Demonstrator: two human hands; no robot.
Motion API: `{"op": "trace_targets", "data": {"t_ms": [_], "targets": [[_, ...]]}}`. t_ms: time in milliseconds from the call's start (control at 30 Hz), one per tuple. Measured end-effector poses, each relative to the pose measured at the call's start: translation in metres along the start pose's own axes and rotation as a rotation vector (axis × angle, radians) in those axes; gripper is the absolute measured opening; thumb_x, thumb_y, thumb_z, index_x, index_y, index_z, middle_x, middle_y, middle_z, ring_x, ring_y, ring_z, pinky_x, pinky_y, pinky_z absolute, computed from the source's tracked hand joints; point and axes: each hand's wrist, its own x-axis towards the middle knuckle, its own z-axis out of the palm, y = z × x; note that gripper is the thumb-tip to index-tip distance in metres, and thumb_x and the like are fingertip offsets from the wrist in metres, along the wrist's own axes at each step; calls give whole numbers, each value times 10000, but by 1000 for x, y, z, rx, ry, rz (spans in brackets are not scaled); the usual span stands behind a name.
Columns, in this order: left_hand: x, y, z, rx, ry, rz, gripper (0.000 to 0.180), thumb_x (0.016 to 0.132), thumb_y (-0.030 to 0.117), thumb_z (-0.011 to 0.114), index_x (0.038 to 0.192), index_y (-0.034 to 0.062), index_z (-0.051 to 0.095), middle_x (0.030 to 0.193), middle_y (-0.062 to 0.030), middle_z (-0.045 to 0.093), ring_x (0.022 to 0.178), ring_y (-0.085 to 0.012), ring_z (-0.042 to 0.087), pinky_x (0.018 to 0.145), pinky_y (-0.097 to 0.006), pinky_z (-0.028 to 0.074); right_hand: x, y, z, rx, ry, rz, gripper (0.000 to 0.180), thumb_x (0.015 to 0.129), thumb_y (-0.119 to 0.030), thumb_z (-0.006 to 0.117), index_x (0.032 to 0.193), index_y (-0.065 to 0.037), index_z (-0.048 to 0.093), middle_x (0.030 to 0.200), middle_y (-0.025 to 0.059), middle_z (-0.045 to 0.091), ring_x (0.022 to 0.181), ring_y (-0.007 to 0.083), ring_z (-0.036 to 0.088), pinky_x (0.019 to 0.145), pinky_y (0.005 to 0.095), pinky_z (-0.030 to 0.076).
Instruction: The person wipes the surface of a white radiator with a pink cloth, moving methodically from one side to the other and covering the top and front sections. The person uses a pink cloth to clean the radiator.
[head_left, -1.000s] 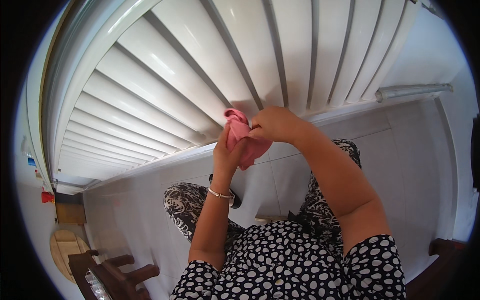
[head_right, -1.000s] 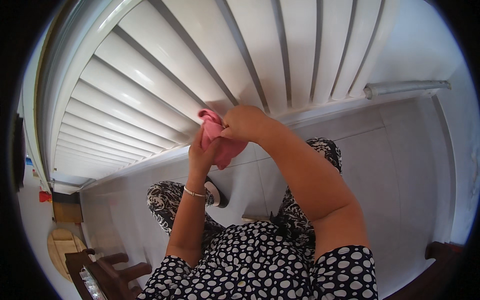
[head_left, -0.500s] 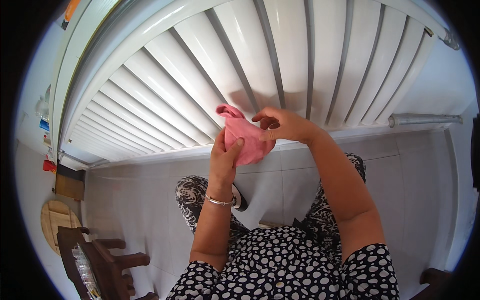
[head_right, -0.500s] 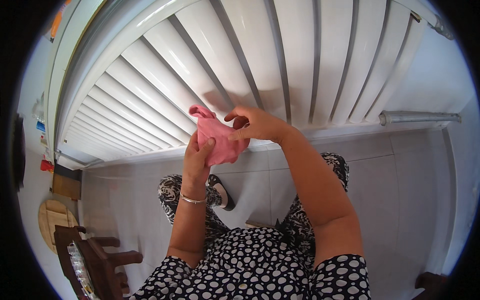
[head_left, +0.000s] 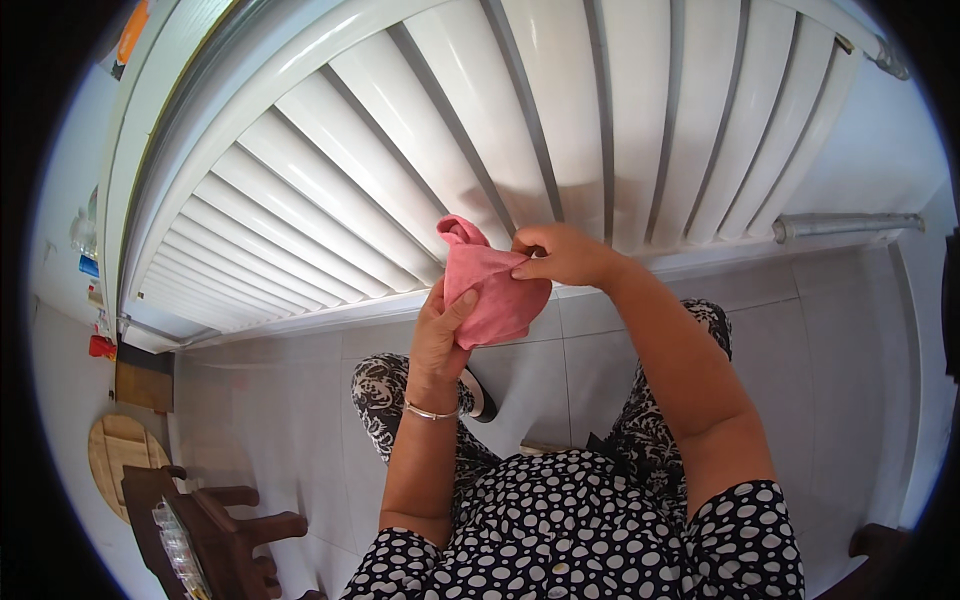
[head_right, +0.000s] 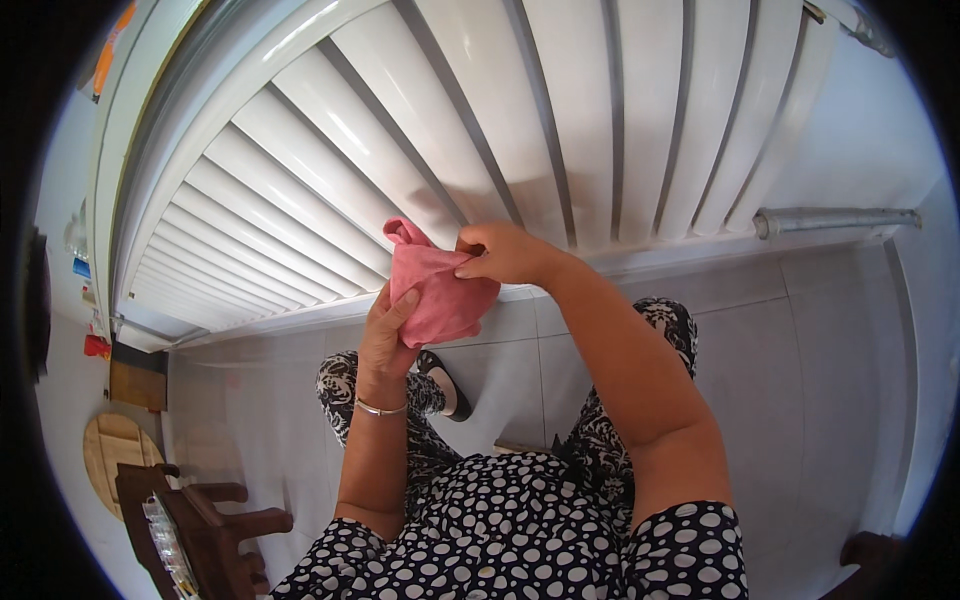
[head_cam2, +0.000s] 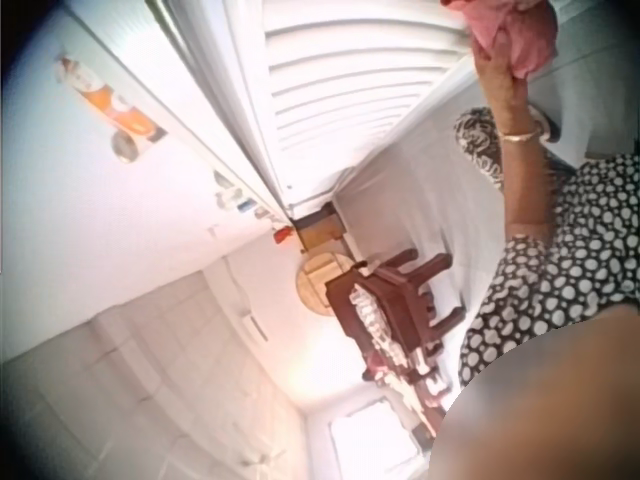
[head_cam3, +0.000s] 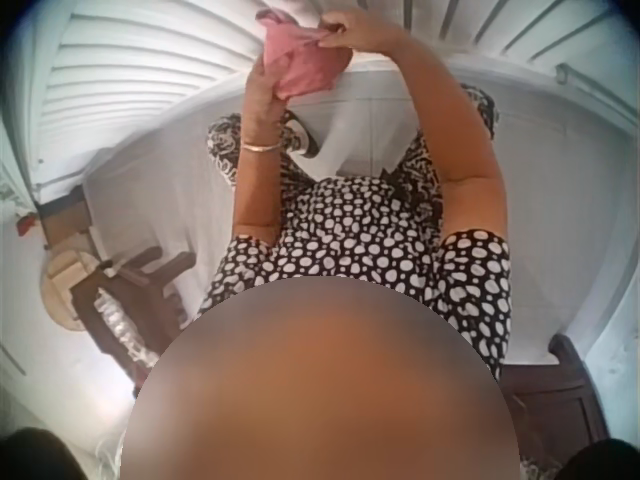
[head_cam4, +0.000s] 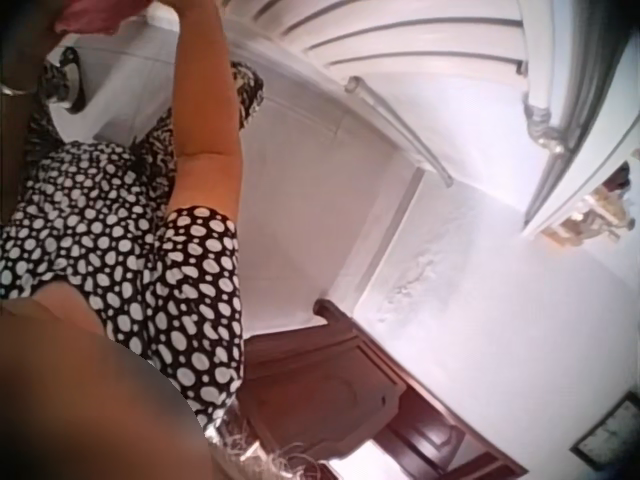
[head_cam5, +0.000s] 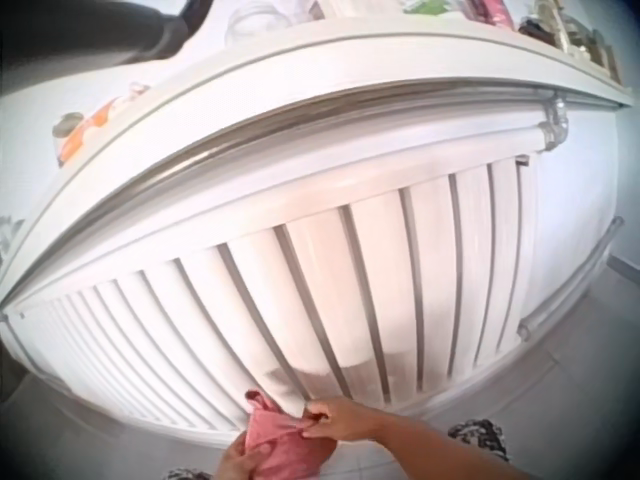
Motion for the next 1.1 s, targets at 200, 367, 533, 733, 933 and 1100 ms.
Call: {"op": "trace_targets", "data": {"t_ms": [200, 367, 533, 733, 933, 1100], "targets": [[5, -8, 16, 8, -77, 51, 585, 873, 135, 662, 1359, 3, 364, 1254, -90, 520, 1150, -196, 517, 976, -342, 441, 14, 18, 36, 119, 255, -22, 219, 809, -106, 633, 982, 26, 604, 941, 183, 652, 879, 279, 630, 746, 364, 483], [10, -20, 10, 56, -50, 81, 548, 928, 108, 570, 1406, 61, 306, 1305, -79, 479, 1176, -190, 495, 981, -340, 437, 14, 21, 36, -157, 322, 53, 200, 859, -137, 579, 977, 23, 605, 946, 201, 647, 840, 274, 634, 721, 366, 484], [9, -26, 1, 86, -17, 104, 586, 935, 116, 552, 1440, 57, 260, 1359, -91, 440, 1237, -225, 462, 1035, -361, 399, 21, 23, 45, 81, 213, 44, 216, 910, -158, 513, 973, 25, 607, 951, 177, 654, 842, 237, 626, 714, 347, 478], [3, -34, -21, 54, -62, 126, 583, 945, 190, 554, 1421, 17, 267, 1354, -100, 448, 1232, -235, 468, 1041, -374, 390, 16, 9, 41, 381, -12, -45, 250, 943, -94, 466, 1153, -1, 566, 1056, 62, 621, 950, 134, 561, 818, 286, 459], [1, 2, -17, 98, -25, 200, 633, 951, 342, 525, 1401, -18, 261, 1332, -148, 471, 1215, -297, 495, 1036, -408, 403, 9, -3, 36, 578, -30, -129, 278, 950, -110, 475, 1202, -6, 531, 1056, 105, 628, 977, 160, 591, 839, 303, 491], [15, 106, 15, 351, 111, 611, 623, 969, 350, 499, 1423, 5, 250, 1343, -133, 460, 1211, -228, 485, 1013, -373, 429, 5, -6, 15, 557, 110, -21, 299, 952, -186, 536, 1199, -17, 534, 981, 100, 644, 856, 164, 620, 824, 317, 516]]}}
